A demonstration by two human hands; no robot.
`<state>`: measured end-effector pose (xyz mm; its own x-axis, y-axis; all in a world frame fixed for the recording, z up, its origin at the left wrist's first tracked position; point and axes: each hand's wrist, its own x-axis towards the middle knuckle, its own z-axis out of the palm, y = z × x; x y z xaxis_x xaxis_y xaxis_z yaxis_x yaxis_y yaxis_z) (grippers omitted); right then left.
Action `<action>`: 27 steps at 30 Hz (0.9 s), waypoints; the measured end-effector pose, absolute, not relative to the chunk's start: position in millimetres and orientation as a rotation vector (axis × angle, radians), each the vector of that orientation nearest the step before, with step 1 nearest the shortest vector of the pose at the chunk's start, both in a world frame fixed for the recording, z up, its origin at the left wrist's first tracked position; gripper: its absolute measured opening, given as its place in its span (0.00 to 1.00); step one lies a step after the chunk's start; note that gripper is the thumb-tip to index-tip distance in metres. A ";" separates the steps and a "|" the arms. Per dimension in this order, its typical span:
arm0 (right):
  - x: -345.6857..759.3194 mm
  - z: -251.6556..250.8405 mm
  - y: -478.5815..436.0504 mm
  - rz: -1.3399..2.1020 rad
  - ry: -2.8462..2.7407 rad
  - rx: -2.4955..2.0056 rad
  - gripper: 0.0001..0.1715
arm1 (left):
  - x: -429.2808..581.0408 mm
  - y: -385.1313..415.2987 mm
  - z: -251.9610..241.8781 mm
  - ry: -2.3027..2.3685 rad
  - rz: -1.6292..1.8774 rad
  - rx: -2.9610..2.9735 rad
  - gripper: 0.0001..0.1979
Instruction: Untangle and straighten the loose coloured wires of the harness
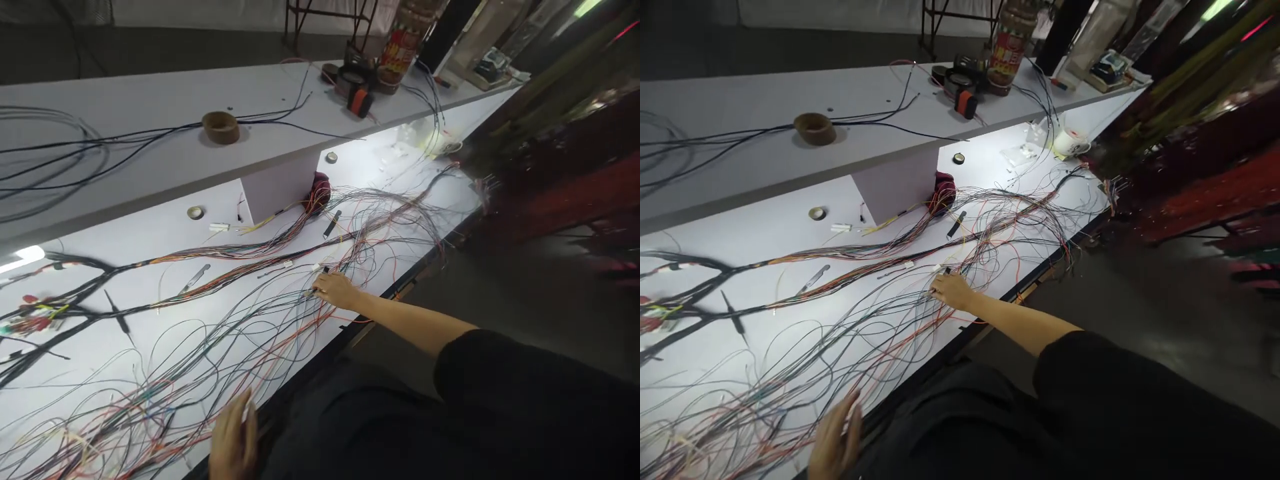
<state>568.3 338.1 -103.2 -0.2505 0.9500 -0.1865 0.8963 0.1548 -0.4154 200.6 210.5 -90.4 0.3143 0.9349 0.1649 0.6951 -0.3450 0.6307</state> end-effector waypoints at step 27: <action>749.1 68.0 461.9 1.084 -1.414 -1.233 0.20 | 341.1 306.8 -181.1 1.749 0.362 2.662 0.29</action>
